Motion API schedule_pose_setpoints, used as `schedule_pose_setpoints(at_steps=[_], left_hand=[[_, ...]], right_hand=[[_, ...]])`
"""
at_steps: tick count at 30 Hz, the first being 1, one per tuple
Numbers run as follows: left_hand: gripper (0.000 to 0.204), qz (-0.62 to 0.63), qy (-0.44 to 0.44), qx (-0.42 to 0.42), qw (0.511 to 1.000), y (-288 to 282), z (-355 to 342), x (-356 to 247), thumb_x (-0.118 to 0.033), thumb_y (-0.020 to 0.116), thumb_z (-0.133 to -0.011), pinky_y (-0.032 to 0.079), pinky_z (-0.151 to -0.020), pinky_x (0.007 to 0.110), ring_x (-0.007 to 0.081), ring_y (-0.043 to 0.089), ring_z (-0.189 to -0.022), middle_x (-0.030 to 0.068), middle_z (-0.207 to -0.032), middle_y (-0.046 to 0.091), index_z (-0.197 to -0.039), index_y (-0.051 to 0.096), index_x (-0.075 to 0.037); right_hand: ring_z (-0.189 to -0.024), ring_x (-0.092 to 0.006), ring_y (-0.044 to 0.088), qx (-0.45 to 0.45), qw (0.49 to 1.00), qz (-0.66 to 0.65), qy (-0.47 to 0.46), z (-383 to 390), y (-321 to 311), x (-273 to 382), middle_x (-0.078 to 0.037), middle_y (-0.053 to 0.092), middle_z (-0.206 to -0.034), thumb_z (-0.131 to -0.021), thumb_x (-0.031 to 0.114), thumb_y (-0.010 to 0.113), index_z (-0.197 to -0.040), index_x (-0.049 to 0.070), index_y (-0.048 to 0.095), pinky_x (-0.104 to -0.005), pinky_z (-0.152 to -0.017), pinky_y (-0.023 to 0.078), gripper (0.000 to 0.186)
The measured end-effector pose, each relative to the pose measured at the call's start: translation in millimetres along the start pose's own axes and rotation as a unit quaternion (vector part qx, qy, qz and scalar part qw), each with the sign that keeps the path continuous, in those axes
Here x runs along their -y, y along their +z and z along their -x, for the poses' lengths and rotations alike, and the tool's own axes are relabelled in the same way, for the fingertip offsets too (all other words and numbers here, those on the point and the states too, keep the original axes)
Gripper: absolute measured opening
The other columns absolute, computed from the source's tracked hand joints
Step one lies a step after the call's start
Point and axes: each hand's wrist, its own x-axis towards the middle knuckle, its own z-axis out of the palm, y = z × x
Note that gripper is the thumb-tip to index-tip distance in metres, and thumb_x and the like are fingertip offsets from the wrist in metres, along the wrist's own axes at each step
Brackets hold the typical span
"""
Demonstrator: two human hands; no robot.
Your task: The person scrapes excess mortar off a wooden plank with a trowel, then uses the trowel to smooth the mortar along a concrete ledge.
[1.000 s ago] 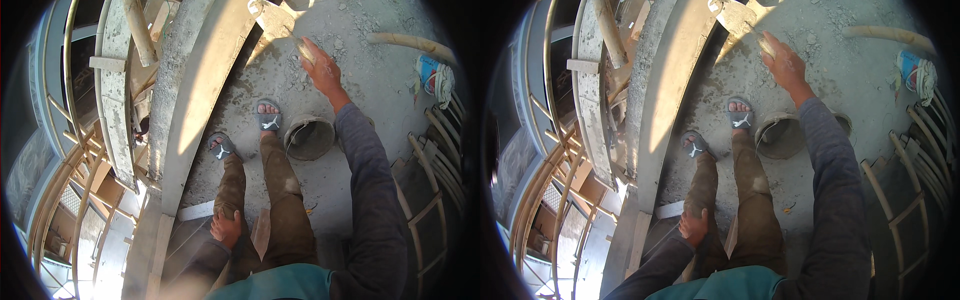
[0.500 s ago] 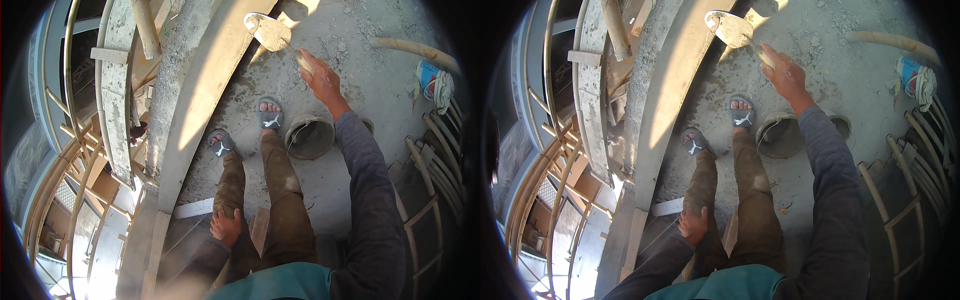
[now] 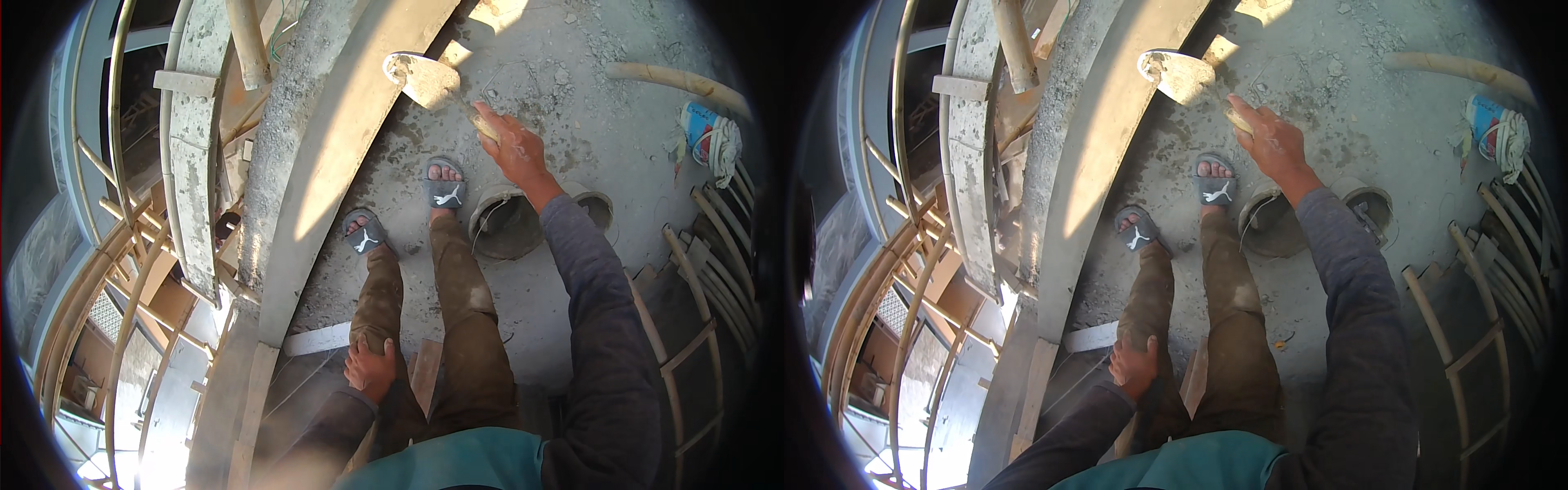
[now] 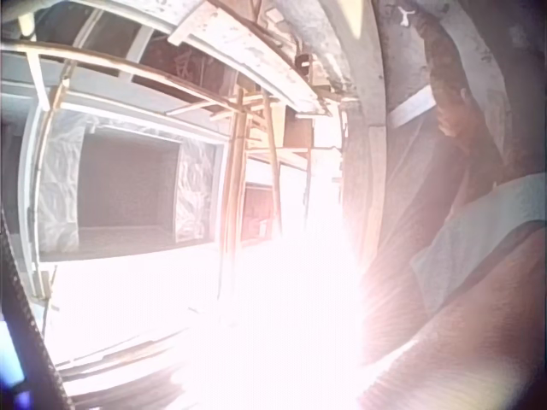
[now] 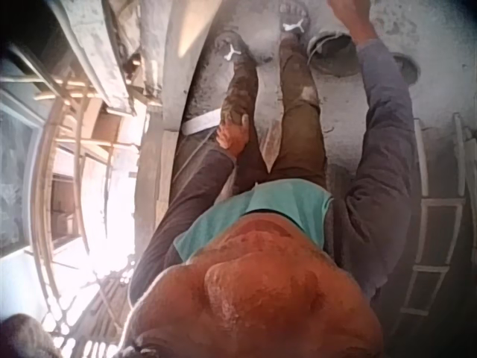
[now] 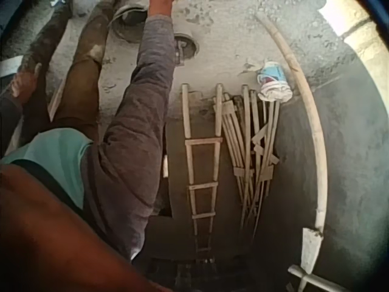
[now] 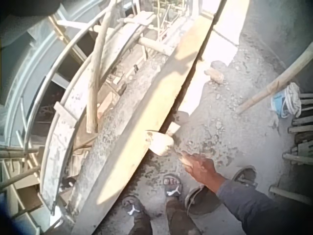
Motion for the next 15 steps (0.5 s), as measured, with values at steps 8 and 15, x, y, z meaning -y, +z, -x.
schedule_pose_setpoints(at_steps=[8,15], left_hand=[[0.075,0.005,0.000,-0.003,1.000,0.8,-1.1,3.9,-0.057,0.061,-0.084,0.038,-0.102,0.051,0.0394,0.050,-0.124,0.0194,-0.136,0.052,-0.139,0.049,-0.007],[0.075,0.016,0.007,-0.007,1.000,0.4,-2.2,7.2,-0.057,0.061,-0.084,0.037,-0.102,0.051,0.0390,0.050,-0.124,0.0193,-0.136,0.052,-0.139,0.050,-0.007]], right_hand=[[-0.093,-0.0338,0.066,0.059,0.988,-0.144,-0.011,43.1,4.4,21.1,-0.013,0.067,-0.107,-0.084,0.021,0.071,-0.140,0.022,0.051,-0.0419,-0.079,0.054,0.060],[-0.099,-0.0394,0.065,-0.128,0.957,-0.086,0.244,101.1,-3.3,-41.0,-0.018,0.067,-0.108,-0.085,0.022,0.068,-0.121,0.011,0.057,-0.0469,-0.084,0.052,0.039]])
